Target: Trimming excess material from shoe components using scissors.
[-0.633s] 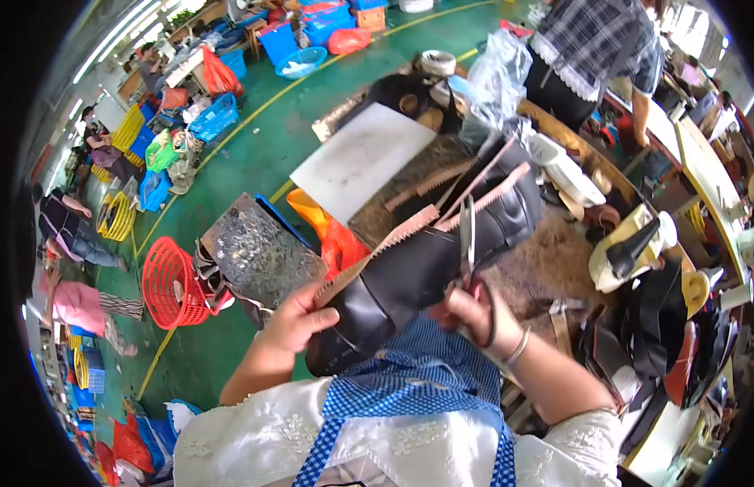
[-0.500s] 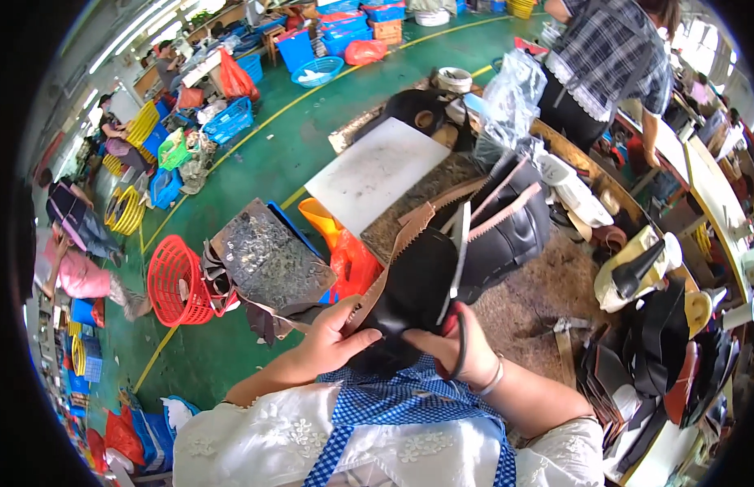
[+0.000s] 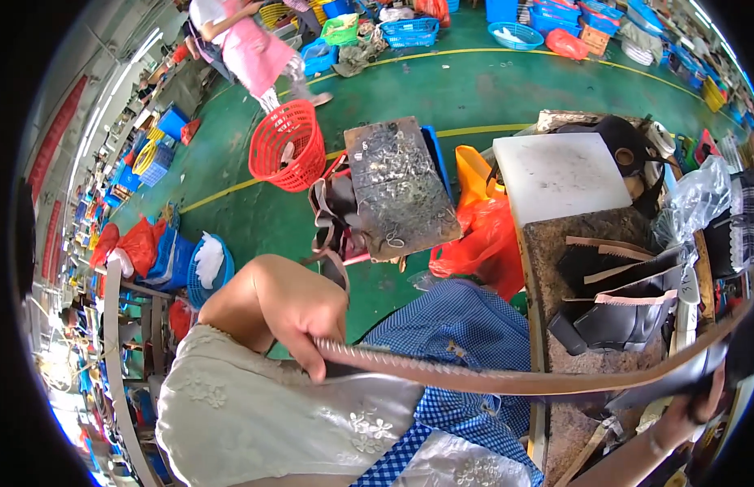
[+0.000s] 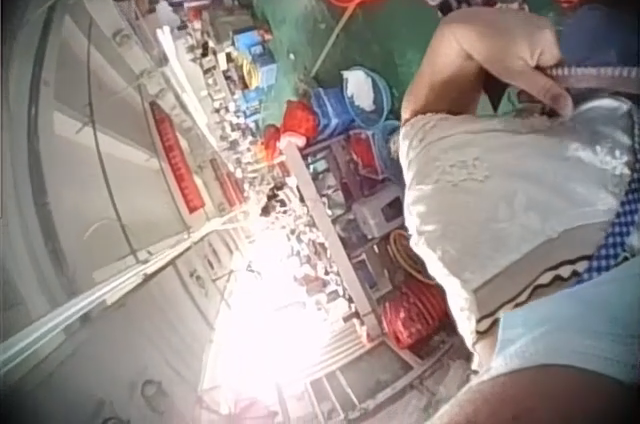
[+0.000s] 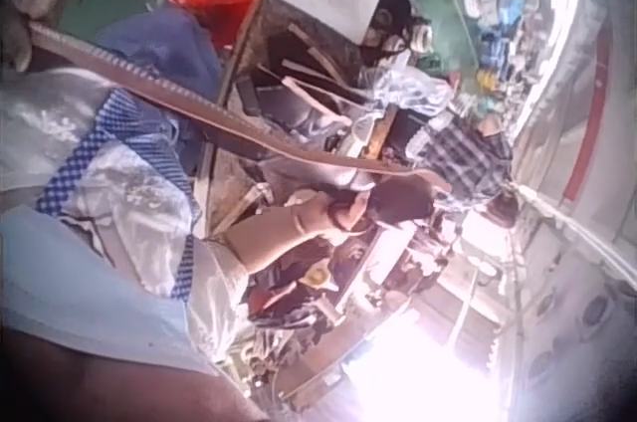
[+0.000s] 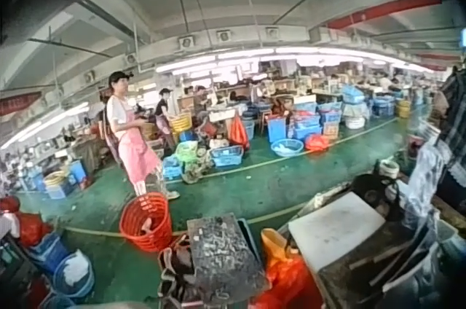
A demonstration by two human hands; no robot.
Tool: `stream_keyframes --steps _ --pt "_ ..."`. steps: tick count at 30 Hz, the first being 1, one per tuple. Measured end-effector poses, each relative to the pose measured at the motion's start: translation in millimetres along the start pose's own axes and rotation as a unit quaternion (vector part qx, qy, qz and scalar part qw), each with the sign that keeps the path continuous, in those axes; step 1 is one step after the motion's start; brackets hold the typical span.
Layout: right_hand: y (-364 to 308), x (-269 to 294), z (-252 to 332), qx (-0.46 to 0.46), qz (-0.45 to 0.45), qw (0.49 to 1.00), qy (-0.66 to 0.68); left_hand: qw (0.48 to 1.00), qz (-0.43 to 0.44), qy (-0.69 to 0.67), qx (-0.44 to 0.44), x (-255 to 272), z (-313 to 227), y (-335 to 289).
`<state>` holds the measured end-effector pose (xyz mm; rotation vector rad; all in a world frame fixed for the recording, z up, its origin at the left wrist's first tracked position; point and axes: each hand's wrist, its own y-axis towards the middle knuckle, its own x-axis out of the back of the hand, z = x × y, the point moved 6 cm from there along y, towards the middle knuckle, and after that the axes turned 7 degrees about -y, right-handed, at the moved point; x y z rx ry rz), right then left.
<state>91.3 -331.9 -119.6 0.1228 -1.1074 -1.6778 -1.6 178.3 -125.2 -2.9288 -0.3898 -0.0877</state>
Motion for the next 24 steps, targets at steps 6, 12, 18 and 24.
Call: stream_keyframes --steps 6,12,18,24 --pt "5.4 -45.2 -144.1 -0.398 -0.082 0.87 0.28 0.916 -0.304 0.258 -0.052 37.2 -36.4 72.6" --pt "-47.1 -53.2 -103.5 -0.429 -0.185 0.833 0.296 0.803 -0.087 0.219 -0.548 -8.8 -127.2 74.6" --pt "-66.3 -33.6 -49.8 -0.403 -0.194 0.845 0.293 0.759 -0.093 0.243 -0.597 -18.0 -154.8 99.0" --pt "-32.8 -51.7 51.6 -0.315 -0.121 0.886 0.319 0.847 0.216 0.055 -0.483 -21.2 -94.1 142.6"
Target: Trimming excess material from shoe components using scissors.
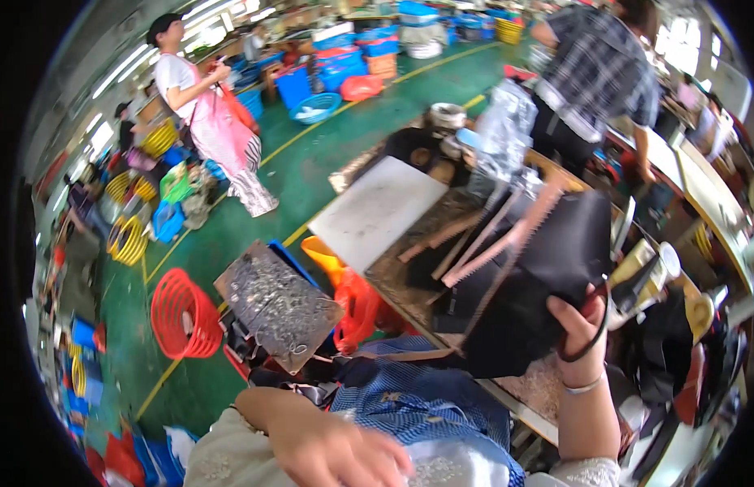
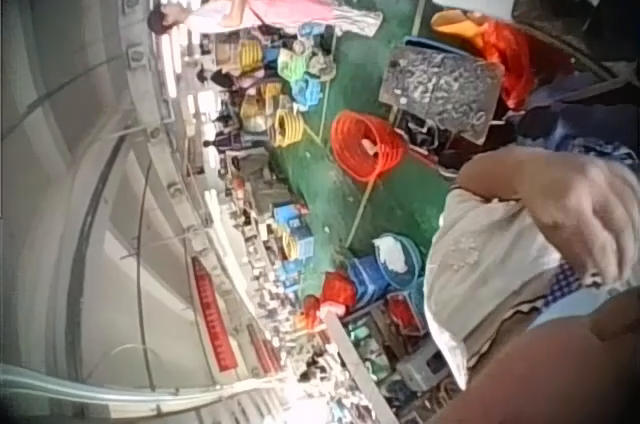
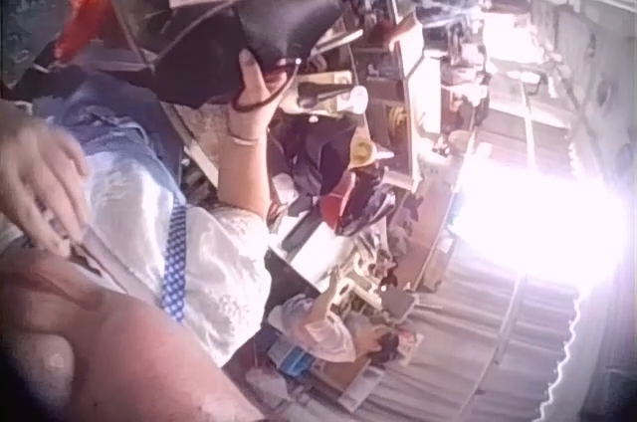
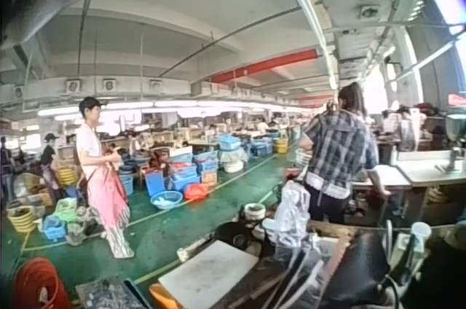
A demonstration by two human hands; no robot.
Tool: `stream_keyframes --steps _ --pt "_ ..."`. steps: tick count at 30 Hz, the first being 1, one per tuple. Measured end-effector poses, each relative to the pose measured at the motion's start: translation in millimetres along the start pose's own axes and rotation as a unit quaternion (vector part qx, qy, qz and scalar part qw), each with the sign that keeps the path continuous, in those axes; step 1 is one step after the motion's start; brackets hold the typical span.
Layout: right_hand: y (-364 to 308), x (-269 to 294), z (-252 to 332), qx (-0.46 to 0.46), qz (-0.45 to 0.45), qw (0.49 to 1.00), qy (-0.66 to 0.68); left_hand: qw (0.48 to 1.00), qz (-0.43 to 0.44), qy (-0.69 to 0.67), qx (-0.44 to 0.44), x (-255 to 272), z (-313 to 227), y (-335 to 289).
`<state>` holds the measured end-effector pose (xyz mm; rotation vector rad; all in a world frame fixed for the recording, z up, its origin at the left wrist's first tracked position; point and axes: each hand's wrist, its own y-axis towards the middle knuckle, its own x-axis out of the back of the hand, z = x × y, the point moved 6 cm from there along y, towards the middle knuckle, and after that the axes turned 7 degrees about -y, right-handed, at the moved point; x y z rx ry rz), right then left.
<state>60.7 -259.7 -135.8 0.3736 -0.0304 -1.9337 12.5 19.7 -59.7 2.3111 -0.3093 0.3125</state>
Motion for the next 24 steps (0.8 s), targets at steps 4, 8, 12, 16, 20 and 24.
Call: stream_keyframes --steps 4,8,12,16,20,24 --pt "-15.5 -21.1 52.7 0.047 0.013 0.994 -0.103 0.862 -0.411 0.077 0.286 28.0 86.3 -83.0" --pt "12.7 -27.3 85.7 0.148 -0.018 0.979 -0.136 0.798 -0.319 0.066 0.507 -7.0 161.3 -187.8" --pt "55.8 -18.1 63.7 0.162 -0.001 0.974 -0.16 0.777 -0.332 -0.061 0.532 4.5 112.9 -198.6" --pt "114.2 48.4 -10.7 0.152 -0.029 0.921 -0.358 0.73 -0.546 -0.173 0.372 32.0 83.0 -158.8" --pt "104.7 90.2 -91.8 -0.08 -0.09 0.913 -0.39 0.724 -0.434 0.166 0.509 57.8 125.7 -201.8" --pt "10.6 32.1 -92.7 -0.288 0.182 0.902 -0.265 0.734 -0.523 -0.033 0.433 54.9 119.5 -196.4"
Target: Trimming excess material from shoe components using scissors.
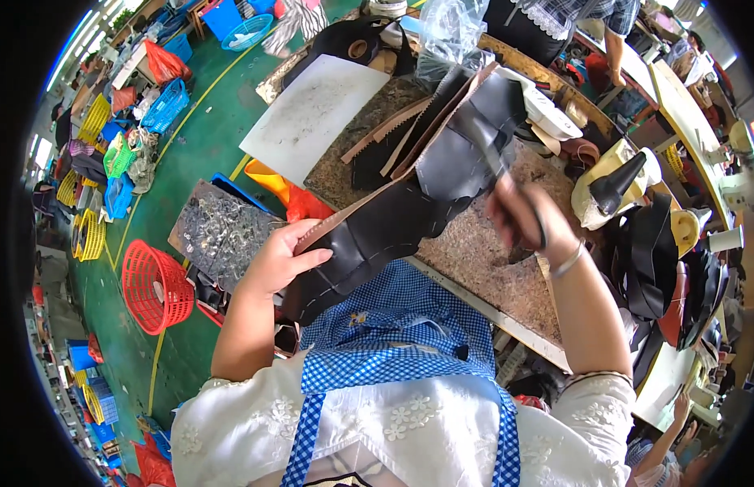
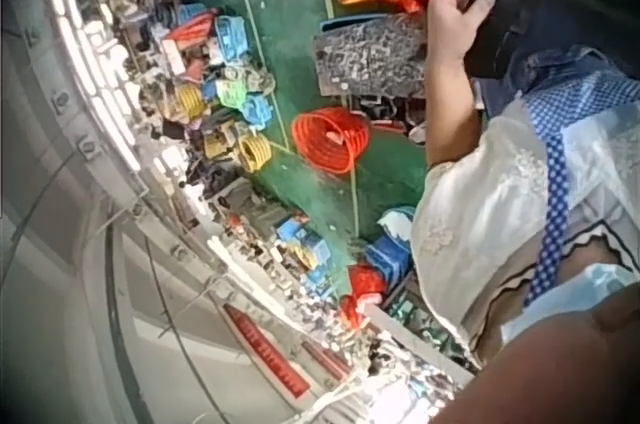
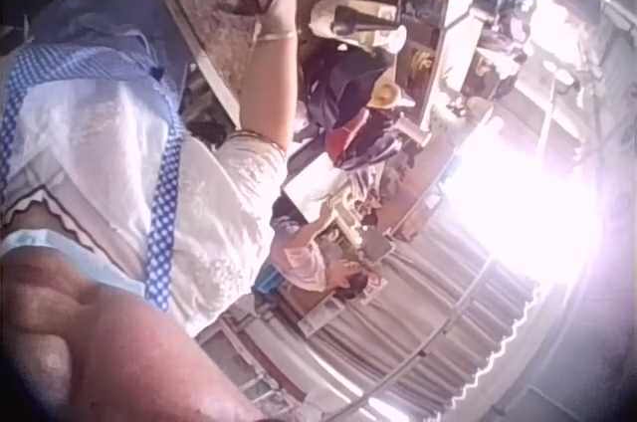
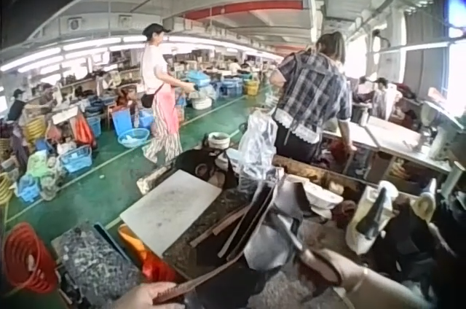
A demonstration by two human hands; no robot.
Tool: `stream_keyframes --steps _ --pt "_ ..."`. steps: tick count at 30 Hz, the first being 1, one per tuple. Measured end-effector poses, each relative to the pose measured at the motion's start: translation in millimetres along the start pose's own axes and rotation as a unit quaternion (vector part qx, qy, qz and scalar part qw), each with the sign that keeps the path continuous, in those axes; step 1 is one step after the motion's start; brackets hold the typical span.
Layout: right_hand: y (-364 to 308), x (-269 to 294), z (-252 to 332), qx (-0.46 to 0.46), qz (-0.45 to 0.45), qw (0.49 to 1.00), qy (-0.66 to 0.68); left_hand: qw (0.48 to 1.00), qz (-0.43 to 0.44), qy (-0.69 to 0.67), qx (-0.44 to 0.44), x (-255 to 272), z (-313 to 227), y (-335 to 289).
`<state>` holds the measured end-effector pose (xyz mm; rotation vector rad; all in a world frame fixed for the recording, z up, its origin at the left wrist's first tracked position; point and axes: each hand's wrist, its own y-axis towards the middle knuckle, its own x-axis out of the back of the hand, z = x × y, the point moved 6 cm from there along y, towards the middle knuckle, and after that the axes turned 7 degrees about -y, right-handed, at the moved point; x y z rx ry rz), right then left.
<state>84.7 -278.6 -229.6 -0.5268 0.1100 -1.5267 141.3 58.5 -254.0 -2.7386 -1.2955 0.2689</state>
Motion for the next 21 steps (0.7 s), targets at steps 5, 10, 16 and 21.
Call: stream_keyframes --steps 5,10,16,21 --pt "-27.2 -46.4 -12.2 -0.078 0.224 0.969 -0.069 0.999 -0.001 0.044 -0.03 -5.4 -12.6 -4.9" --pt "-13.9 -56.7 -1.7 -0.086 0.225 0.967 -0.082 0.987 0.005 0.14 -0.075 -16.6 -21.6 -10.3" --pt "-11.1 -60.0 -11.0 -0.088 0.215 0.969 -0.082 0.977 -0.018 0.198 -0.076 -11.1 -27.8 -18.0" --pt "-6.6 -63.1 -13.2 -0.101 0.23 0.966 -0.059 0.969 -0.009 0.233 -0.084 -8.8 -33.2 -21.8"
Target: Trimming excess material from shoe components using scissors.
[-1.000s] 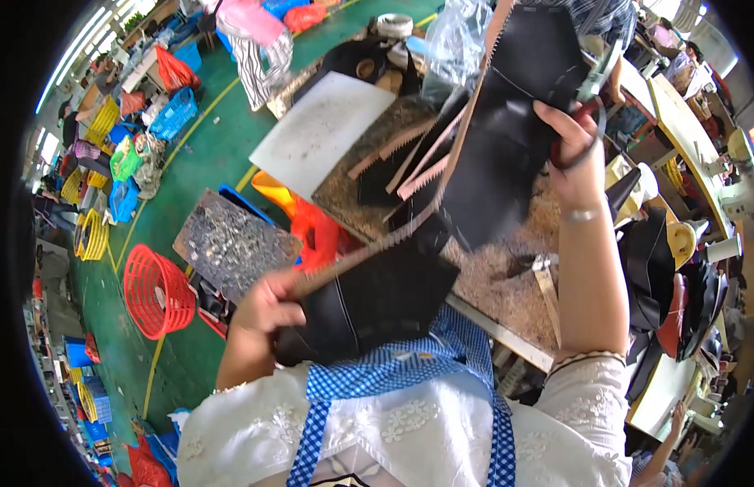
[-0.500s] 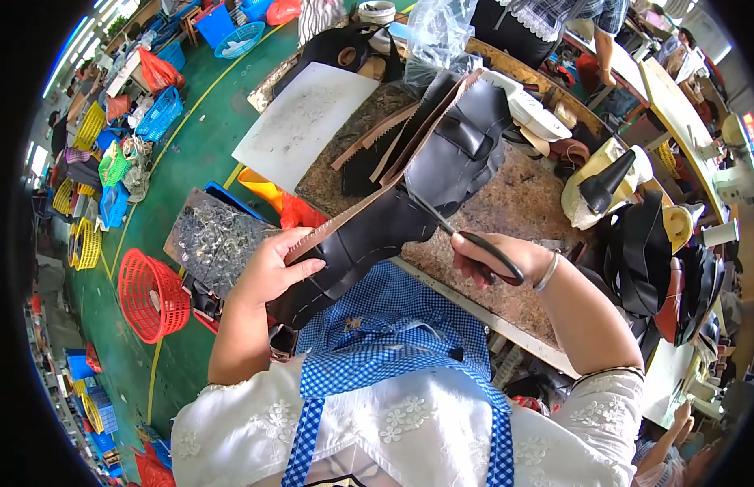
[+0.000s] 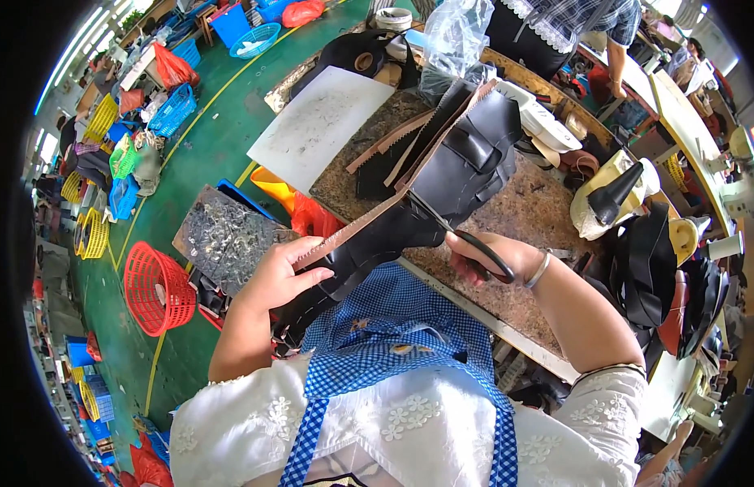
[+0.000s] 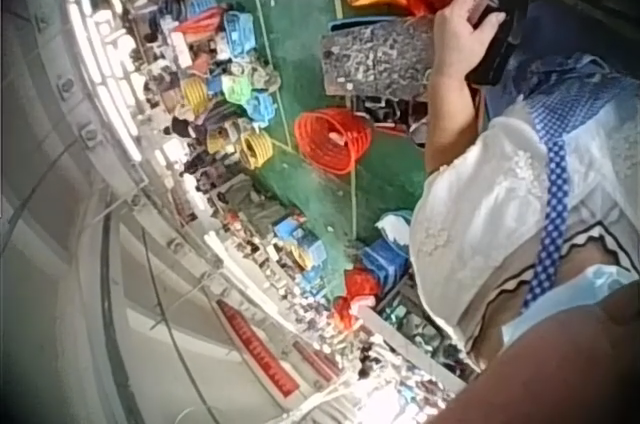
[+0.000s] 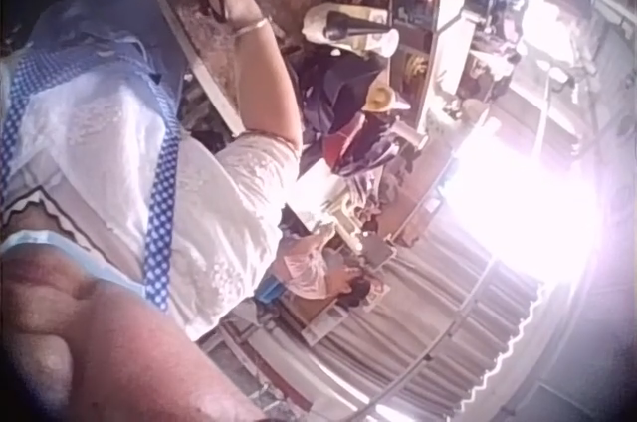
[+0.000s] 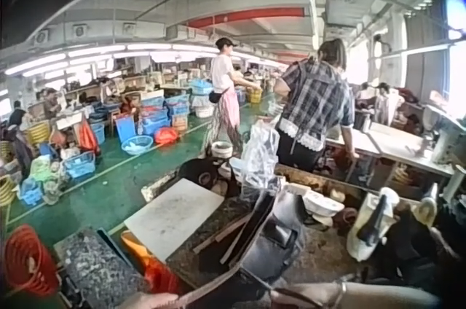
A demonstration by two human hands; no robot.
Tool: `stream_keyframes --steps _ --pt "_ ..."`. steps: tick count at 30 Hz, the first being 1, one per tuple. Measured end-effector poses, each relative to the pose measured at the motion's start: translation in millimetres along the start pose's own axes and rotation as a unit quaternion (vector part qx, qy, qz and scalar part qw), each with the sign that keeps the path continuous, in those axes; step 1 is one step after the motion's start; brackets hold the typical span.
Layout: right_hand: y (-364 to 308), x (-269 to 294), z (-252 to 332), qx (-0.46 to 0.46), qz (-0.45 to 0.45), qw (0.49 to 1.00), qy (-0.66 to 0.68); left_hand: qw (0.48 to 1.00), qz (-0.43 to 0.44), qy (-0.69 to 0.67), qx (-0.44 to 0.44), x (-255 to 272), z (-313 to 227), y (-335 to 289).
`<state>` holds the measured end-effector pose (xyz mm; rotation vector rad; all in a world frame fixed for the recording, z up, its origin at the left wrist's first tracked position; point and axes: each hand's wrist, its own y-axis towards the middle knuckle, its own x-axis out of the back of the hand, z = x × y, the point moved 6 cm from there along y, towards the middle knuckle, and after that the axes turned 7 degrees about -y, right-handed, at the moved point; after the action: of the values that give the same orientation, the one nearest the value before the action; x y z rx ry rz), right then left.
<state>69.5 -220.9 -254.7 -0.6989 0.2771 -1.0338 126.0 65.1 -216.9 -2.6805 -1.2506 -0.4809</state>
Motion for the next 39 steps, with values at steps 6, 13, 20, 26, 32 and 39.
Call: stream_keyframes --steps 6,13,20,26,32,39 --pt "-0.2 -2.2 22.0 0.021 -0.183 0.983 0.027 0.997 -0.048 -0.059 0.026 10.0 -11.0 -12.2" --pt "-32.5 -76.2 117.2 0.242 -0.15 0.945 0.163 0.912 -0.178 -0.355 -0.105 -19.4 -60.7 -7.8" --pt "-94.6 31.3 146.9 0.417 -0.439 0.767 0.212 0.975 0.146 0.051 -0.161 -28.4 -27.9 -3.6" --pt "-57.1 90.5 80.6 0.319 -0.389 0.763 0.407 0.983 0.1 0.138 0.063 -78.8 31.7 22.1" --pt "-107.7 83.7 110.3 0.452 -0.521 0.702 0.18 0.888 0.045 -0.446 0.097 -15.5 -0.9 1.7" --pt "-31.9 132.8 31.3 0.19 -0.616 0.762 -0.054 0.968 -0.004 -0.22 0.119 -28.5 27.9 45.3"
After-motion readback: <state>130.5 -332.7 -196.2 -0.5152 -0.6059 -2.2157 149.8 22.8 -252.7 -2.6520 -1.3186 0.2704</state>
